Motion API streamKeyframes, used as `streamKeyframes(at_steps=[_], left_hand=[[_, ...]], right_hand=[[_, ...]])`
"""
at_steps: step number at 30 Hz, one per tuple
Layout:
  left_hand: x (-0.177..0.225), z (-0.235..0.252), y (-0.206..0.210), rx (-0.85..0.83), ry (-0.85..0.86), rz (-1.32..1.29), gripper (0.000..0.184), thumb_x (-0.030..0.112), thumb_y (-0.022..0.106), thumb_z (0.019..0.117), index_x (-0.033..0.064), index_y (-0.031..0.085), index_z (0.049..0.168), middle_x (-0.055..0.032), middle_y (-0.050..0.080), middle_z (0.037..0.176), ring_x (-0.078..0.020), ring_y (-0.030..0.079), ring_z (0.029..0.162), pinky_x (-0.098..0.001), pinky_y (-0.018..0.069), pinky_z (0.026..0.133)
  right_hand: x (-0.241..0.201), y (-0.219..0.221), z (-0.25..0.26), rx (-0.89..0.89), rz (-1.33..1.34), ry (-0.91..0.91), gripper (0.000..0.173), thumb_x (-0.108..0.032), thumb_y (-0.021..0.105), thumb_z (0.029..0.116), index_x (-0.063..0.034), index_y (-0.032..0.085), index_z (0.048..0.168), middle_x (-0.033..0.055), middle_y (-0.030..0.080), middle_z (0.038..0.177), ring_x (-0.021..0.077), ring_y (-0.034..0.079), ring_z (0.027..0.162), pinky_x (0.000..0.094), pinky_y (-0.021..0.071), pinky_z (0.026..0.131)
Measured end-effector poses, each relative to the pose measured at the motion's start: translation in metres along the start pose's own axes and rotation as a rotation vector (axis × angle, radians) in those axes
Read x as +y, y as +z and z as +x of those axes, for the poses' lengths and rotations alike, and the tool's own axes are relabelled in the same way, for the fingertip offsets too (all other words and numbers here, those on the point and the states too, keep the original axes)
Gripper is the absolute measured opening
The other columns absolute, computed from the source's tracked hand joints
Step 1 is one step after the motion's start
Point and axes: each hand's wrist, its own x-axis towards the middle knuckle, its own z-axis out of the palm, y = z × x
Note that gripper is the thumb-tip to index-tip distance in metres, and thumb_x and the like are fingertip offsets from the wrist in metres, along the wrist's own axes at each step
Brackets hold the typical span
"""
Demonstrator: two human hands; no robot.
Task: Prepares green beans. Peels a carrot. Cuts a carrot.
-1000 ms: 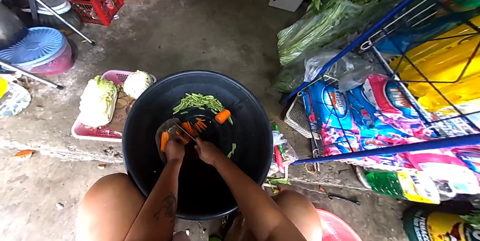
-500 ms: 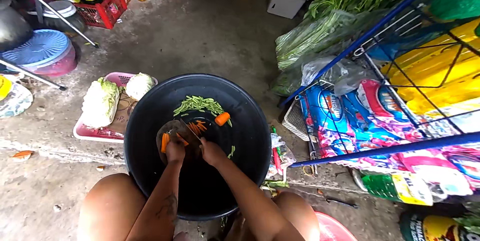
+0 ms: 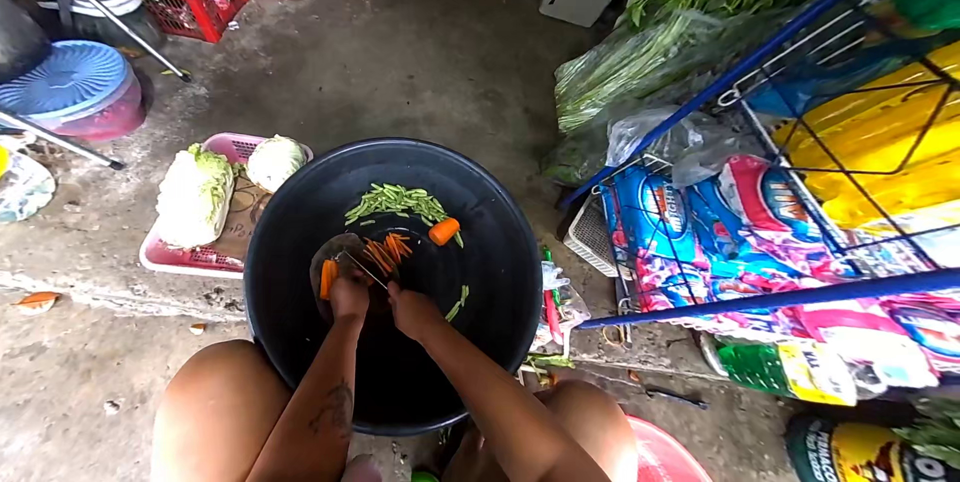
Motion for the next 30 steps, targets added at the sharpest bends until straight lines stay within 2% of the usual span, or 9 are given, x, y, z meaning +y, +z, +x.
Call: streamKeyframes(at_steps=[4, 7, 10, 14, 18, 20, 22, 24, 30], left_hand=[[0.001, 0.001, 0.001, -0.010, -0.016, -0.004, 0.026, 0.014, 0.057, 0.1035, 0.0018, 0.068, 0.124, -0.0191, 0.070, 0.123, -0.0324, 0.067, 0.118, -0.0510, 0.0503, 0.105], [0.000, 0.001, -0.001, -0.005, -0.007, -0.015, 0.025, 0.013, 0.058, 0.1030, 0.0000, 0.067, 0.123, -0.0205, 0.070, 0.122, -0.0333, 0.067, 0.116, -0.0509, 0.0507, 0.104], [0.000, -0.001, -0.001, -0.006, -0.008, -0.006, 0.024, 0.012, 0.058, 0.1024, 0.0007, 0.068, 0.121, -0.0199, 0.070, 0.120, -0.0330, 0.068, 0.115, -0.0511, 0.0513, 0.103], [0.000, -0.003, -0.002, 0.002, 0.005, -0.017, 0.024, 0.013, 0.060, 0.1014, 0.0022, 0.069, 0.121, -0.0190, 0.070, 0.122, -0.0327, 0.067, 0.118, -0.0510, 0.0507, 0.104], [-0.004, -0.002, 0.001, 0.025, 0.055, -0.040, 0.025, 0.015, 0.063, 0.1012, 0.0023, 0.069, 0.122, -0.0172, 0.071, 0.122, -0.0306, 0.067, 0.118, -0.0506, 0.0496, 0.106], [-0.002, -0.002, 0.001, -0.001, 0.044, -0.018, 0.023, 0.014, 0.062, 0.1016, 0.0034, 0.070, 0.121, -0.0157, 0.071, 0.122, -0.0293, 0.067, 0.117, -0.0497, 0.0499, 0.106], [0.001, -0.002, -0.001, -0.010, 0.027, -0.004, 0.023, 0.015, 0.061, 0.1025, 0.0035, 0.070, 0.120, -0.0158, 0.071, 0.121, -0.0297, 0.067, 0.116, -0.0495, 0.0503, 0.105], [0.002, -0.002, -0.002, -0.003, 0.024, 0.002, 0.023, 0.015, 0.061, 0.1025, 0.0035, 0.071, 0.119, -0.0164, 0.071, 0.121, -0.0303, 0.068, 0.116, -0.0495, 0.0508, 0.104], [-0.002, -0.002, 0.000, -0.009, 0.018, -0.014, 0.022, 0.015, 0.062, 0.1013, 0.0026, 0.071, 0.117, -0.0173, 0.072, 0.117, -0.0306, 0.068, 0.113, -0.0494, 0.0518, 0.102]], right_hand=[[0.019, -0.002, 0.015, -0.012, 0.129, -0.074, 0.046, -0.029, 0.037, 0.1136, -0.0085, 0.037, 0.155, 0.0249, 0.066, 0.127, 0.0397, 0.066, 0.120, 0.0570, 0.0518, 0.102], [0.029, -0.005, 0.016, -0.020, 0.228, -0.116, 0.047, -0.029, 0.039, 0.1136, -0.0057, 0.036, 0.155, 0.0269, 0.065, 0.122, 0.0397, 0.068, 0.107, 0.0549, 0.0546, 0.094], [0.015, 0.000, 0.008, 0.008, 0.117, -0.070, 0.045, -0.029, 0.036, 0.1138, -0.0093, 0.038, 0.154, 0.0243, 0.066, 0.126, 0.0395, 0.065, 0.120, 0.0564, 0.0517, 0.102], [-0.006, 0.005, -0.004, 0.080, 0.010, 0.029, 0.041, -0.025, 0.034, 0.1132, -0.0165, 0.042, 0.153, 0.0209, 0.068, 0.125, 0.0406, 0.068, 0.116, 0.0602, 0.0547, 0.096], [-0.007, 0.004, -0.001, 0.059, 0.008, 0.037, 0.043, -0.025, 0.035, 0.1133, -0.0146, 0.039, 0.155, 0.0229, 0.066, 0.129, 0.0417, 0.067, 0.117, 0.0598, 0.0544, 0.097], [0.009, -0.002, 0.010, -0.015, 0.164, -0.006, 0.047, -0.029, 0.036, 0.1138, -0.0104, 0.035, 0.157, 0.0242, 0.065, 0.128, 0.0385, 0.068, 0.111, 0.0551, 0.0554, 0.095], [0.022, -0.005, 0.018, -0.022, 0.297, -0.046, 0.048, -0.031, 0.039, 0.1136, -0.0080, 0.036, 0.156, 0.0246, 0.063, 0.122, 0.0359, 0.069, 0.098, 0.0515, 0.0564, 0.085], [0.019, -0.009, 0.014, 0.066, 0.228, -0.033, 0.045, -0.028, 0.039, 0.1133, -0.0069, 0.040, 0.153, 0.0241, 0.065, 0.128, 0.0377, 0.067, 0.116, 0.0543, 0.0533, 0.099], [0.001, -0.005, -0.009, 0.077, 0.044, 0.000, 0.041, -0.029, 0.035, 0.1138, -0.0111, 0.043, 0.150, 0.0215, 0.068, 0.123, 0.0384, 0.068, 0.117, 0.0562, 0.0546, 0.097]])
